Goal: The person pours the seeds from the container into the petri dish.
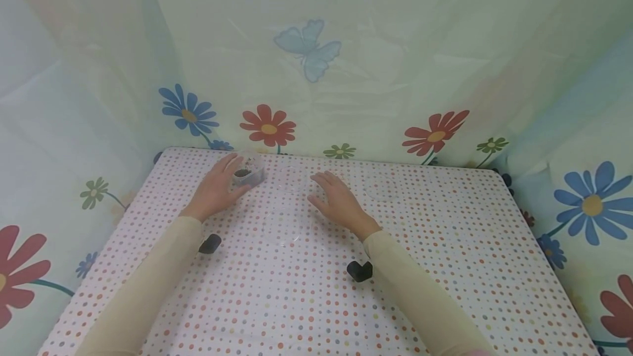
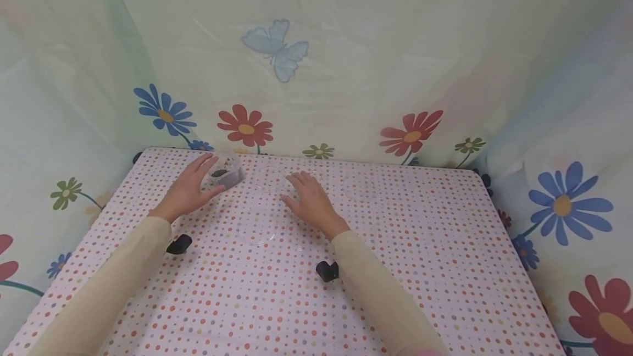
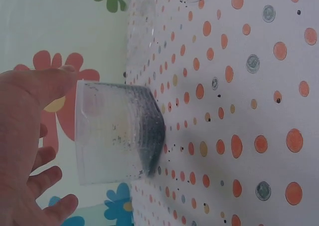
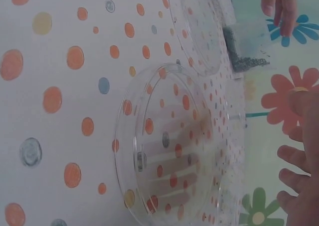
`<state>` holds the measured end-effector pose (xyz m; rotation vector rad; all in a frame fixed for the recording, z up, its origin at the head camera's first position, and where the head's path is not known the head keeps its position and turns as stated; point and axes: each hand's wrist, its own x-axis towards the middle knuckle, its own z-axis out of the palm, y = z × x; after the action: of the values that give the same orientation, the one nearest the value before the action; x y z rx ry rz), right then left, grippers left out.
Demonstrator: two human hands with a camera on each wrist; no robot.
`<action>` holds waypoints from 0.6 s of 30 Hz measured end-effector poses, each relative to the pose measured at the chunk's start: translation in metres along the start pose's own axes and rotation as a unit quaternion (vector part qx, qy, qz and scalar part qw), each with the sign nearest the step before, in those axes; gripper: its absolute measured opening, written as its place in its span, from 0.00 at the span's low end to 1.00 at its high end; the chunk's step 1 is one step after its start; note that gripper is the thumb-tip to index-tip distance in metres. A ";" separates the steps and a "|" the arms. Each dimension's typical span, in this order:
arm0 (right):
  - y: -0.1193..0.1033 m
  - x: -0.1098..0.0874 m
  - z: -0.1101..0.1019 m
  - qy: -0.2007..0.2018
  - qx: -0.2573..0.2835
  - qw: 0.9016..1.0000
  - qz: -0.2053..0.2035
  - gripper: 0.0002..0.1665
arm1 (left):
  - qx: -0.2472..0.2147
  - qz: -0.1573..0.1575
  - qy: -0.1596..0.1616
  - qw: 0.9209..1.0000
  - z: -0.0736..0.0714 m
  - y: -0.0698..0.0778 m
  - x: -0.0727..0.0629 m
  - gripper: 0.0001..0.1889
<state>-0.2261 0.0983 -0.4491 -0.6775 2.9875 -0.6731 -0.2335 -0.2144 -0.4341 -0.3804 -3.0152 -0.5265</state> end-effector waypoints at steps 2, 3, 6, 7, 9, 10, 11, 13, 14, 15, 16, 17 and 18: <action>0.000 0.001 0.000 -0.001 0.000 1.000 0.002 0.32 | -0.001 -0.001 -0.002 1.000 0.000 -0.001 0.001 0.40; 0.000 0.001 0.001 -0.001 0.000 1.000 0.003 0.32 | -0.003 -0.002 -0.003 1.000 0.000 -0.001 0.001 0.40; -0.001 0.003 0.002 -0.001 0.002 1.000 0.008 0.32 | -0.007 -0.008 -0.009 1.000 0.001 -0.002 0.002 0.41; -0.001 0.003 0.002 -0.001 0.004 1.000 0.010 0.33 | -0.010 -0.012 -0.010 1.000 0.001 -0.003 0.003 0.41; -0.002 0.004 0.003 -0.001 0.009 1.000 0.014 0.33 | -0.013 -0.020 -0.013 1.000 0.001 -0.004 0.003 0.42; -0.003 0.004 0.003 -0.001 0.012 1.000 0.015 0.33 | -0.014 -0.024 -0.013 1.000 0.001 -0.005 0.004 0.43; -0.003 0.005 0.004 -0.001 0.014 1.000 0.017 0.33 | -0.015 -0.027 -0.012 0.999 0.001 -0.006 0.004 0.43; -0.004 0.005 0.004 0.002 0.020 1.000 0.019 0.33 | -0.016 -0.030 -0.008 0.999 0.002 -0.009 0.006 0.44; -0.004 0.005 0.005 0.004 0.020 1.000 0.018 0.33 | -0.016 -0.032 -0.007 0.999 0.003 -0.011 0.007 0.45; -0.005 0.005 0.005 0.006 0.021 1.000 0.016 0.33 | -0.016 -0.033 -0.005 0.999 0.003 -0.012 0.008 0.45; -0.005 0.005 0.005 0.008 0.020 1.000 0.014 0.32 | -0.017 -0.033 -0.003 0.999 0.004 -0.013 0.009 0.45; -0.005 0.005 0.005 0.009 0.020 1.000 0.013 0.32 | -0.019 -0.032 -0.001 0.999 0.004 -0.015 0.010 0.45; -0.005 0.005 0.005 0.011 0.020 1.000 0.011 0.32 | -0.021 -0.032 -0.001 0.999 0.005 -0.016 0.011 0.45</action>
<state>-0.2284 0.0897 -0.4512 -0.6391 2.9889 -0.7412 -0.2479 -0.2246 -0.4426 -0.2882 -3.0303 -0.5947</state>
